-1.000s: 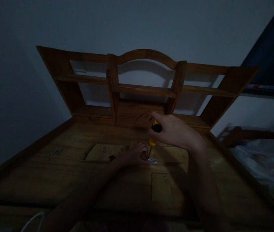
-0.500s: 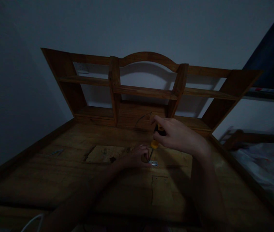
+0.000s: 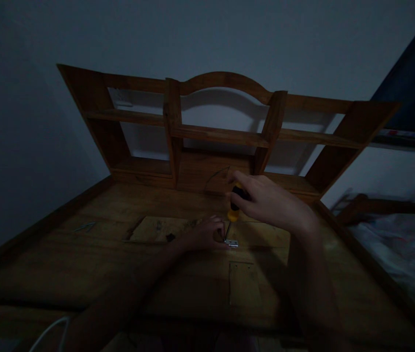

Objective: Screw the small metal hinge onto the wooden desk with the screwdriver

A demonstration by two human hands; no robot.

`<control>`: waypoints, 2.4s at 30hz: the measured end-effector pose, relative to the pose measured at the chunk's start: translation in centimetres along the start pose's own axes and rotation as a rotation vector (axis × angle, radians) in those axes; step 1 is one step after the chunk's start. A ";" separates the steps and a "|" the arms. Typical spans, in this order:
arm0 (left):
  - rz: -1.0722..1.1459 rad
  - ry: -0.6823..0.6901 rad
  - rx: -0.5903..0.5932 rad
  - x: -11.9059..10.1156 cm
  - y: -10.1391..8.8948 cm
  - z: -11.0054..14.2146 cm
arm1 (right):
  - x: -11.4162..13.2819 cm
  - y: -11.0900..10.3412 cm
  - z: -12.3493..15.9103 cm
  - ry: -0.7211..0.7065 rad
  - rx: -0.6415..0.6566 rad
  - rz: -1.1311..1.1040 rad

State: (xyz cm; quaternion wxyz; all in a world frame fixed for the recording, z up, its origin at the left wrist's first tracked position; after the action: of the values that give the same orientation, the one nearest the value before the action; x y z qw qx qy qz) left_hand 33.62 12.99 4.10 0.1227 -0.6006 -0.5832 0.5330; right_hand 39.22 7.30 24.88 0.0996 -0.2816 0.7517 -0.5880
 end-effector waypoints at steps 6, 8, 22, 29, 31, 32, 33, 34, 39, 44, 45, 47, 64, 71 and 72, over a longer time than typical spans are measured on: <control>0.018 -0.002 0.032 -0.5 -0.1 -0.1 | -0.9 0.0 -0.1 0.060 -0.014 0.088; 0.010 -0.001 0.025 -0.6 -0.2 -0.2 | -0.6 0.0 -0.1 0.021 -0.014 0.052; 0.015 -0.025 0.029 -0.6 -0.3 -0.2 | 0.3 0.0 -0.2 -0.029 0.000 0.002; -0.002 -0.041 0.028 -0.2 -0.1 -0.1 | -0.1 0.1 -0.2 0.019 0.008 0.035; 0.011 -0.027 0.018 -0.4 -0.2 -0.2 | 0.4 0.1 -0.1 -0.034 0.009 0.002; 0.013 -0.019 0.010 -0.5 -0.3 -0.2 | 0.5 0.2 -0.1 -0.045 0.011 -0.008; 0.014 -0.010 0.005 -0.6 -0.4 -0.2 | 0.4 0.2 0.0 -0.042 0.013 -0.012; 0.014 -0.003 0.001 -0.7 -0.5 -0.2 | 0.3 0.3 0.0 -0.029 0.014 -0.009; 0.012 -0.023 0.025 -0.6 -0.3 -0.2 | 0.0 0.3 -0.1 0.005 0.008 0.041; 0.019 -0.022 0.011 -0.4 -0.3 0.0 | 0.7 0.2 0.0 -0.056 0.015 -0.007; 0.013 -0.018 0.004 -0.4 -0.3 0.0 | 0.6 0.2 0.0 -0.043 0.017 0.000; -0.001 -0.022 -0.002 -0.3 -0.3 0.1 | 0.5 0.3 0.1 -0.006 0.014 0.025; 0.006 -0.018 0.029 -1.3 -0.6 -0.2 | 0.6 0.5 0.0 -0.095 -0.002 -0.023; -0.004 -0.023 0.027 -1.4 -0.8 -0.2 | 0.4 0.6 0.1 -0.044 0.003 -0.032; -0.006 -0.018 0.025 -1.4 -0.8 -0.2 | 0.3 0.5 0.1 -0.039 -0.005 -0.028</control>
State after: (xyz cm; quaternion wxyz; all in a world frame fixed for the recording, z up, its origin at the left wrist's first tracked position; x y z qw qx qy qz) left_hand 33.70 12.14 5.47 0.1264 -0.5924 -0.5794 0.5454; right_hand 38.81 7.14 24.45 0.1053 -0.3038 0.7470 -0.5819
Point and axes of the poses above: each hand's wrist, its own z-axis away from the middle knuckle, its own y-axis out of the palm, x = y × z, the point moved 10 cm from there along -z, towards the middle knuckle, and after that the axes turned 2 degrees about x, right-handed, at the moved point
